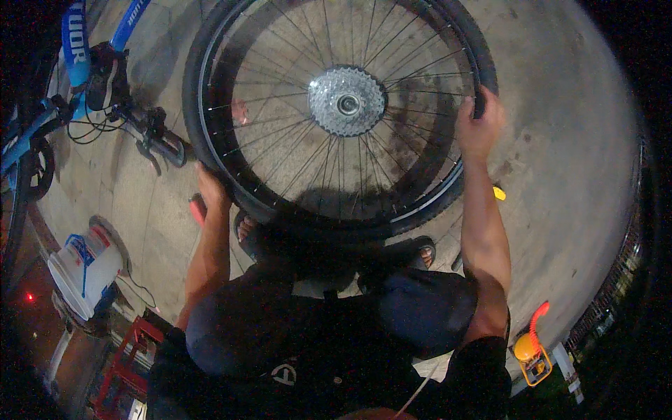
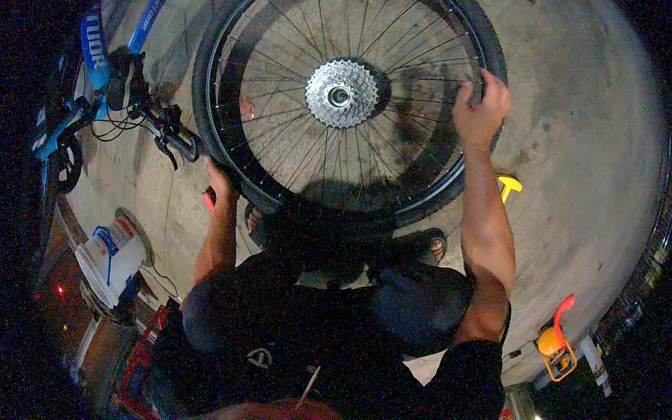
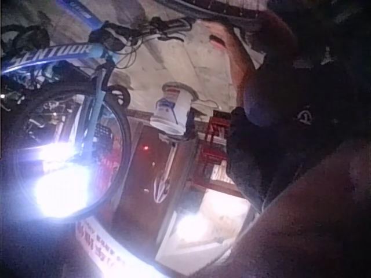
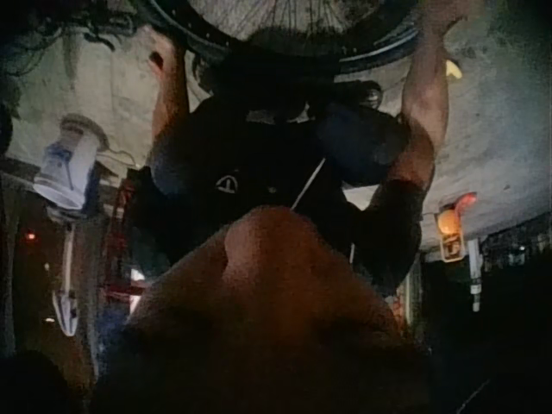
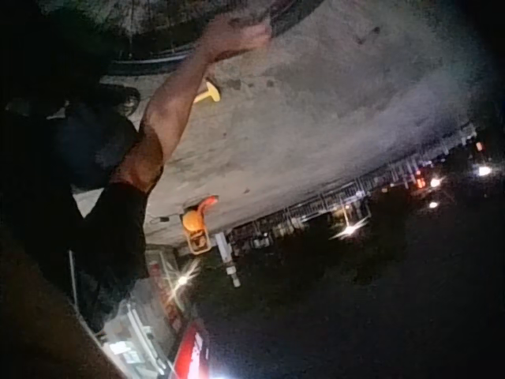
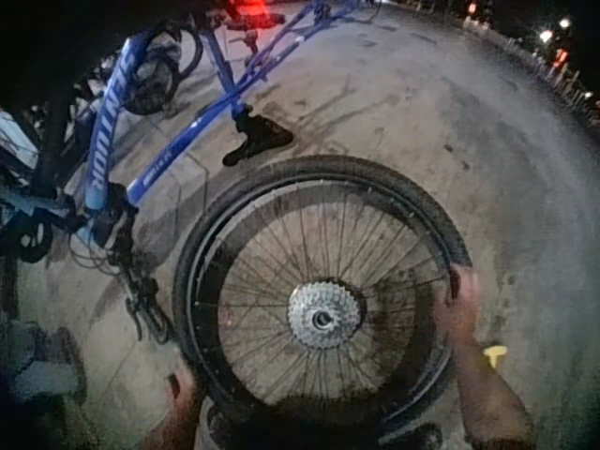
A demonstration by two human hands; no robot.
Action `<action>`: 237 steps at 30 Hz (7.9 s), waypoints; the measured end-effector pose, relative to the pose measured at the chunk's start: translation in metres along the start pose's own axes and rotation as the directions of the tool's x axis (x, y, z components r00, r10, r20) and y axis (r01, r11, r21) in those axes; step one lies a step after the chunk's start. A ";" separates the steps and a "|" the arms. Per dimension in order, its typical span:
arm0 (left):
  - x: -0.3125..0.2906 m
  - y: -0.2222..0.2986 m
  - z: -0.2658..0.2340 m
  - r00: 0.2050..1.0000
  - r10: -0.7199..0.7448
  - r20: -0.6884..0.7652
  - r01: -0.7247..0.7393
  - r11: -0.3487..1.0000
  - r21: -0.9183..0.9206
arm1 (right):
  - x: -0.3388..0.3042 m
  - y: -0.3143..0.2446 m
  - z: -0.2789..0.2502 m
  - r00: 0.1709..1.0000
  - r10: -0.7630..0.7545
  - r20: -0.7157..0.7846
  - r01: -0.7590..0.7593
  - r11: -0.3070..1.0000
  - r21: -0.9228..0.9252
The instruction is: The person uses a red punch tool and a yellow hammer to tap the bicycle wheel hub and cassette area repeatedly. They rotate the wheel and continue tapping different sections of the hub while seated on the floor.
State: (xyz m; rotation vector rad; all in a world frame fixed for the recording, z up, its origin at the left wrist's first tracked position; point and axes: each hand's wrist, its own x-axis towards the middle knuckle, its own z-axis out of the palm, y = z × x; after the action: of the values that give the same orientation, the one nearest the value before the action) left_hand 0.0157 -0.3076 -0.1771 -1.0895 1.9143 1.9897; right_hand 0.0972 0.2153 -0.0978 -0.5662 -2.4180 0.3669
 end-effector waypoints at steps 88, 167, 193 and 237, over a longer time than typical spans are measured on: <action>0.012 -0.005 0.005 0.994 -0.103 0.037 0.108 0.977 -0.186 | -0.008 -0.141 0.012 0.857 -0.170 0.487 -0.033 0.925 0.379; 0.030 -0.021 -0.012 0.994 -0.044 0.096 0.056 0.990 -0.132 | -0.017 -0.112 0.026 0.866 -0.044 0.498 -0.158 0.921 0.356; 0.004 0.002 0.006 0.996 -0.070 0.059 0.080 0.982 -0.171 | -0.025 -0.128 0.026 0.845 -0.334 0.417 0.108 0.872 0.478; 0.000 -0.005 -0.007 0.999 -0.037 -0.022 0.037 0.999 -0.005 | -0.033 -0.156 0.020 0.808 -0.175 0.562 0.142 0.985 0.102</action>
State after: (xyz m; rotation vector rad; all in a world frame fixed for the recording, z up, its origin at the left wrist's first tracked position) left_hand 0.0214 -0.3133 -0.1804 -1.1438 1.8873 1.9720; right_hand 0.0603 0.0609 -0.0698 -0.2370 -2.9943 0.5987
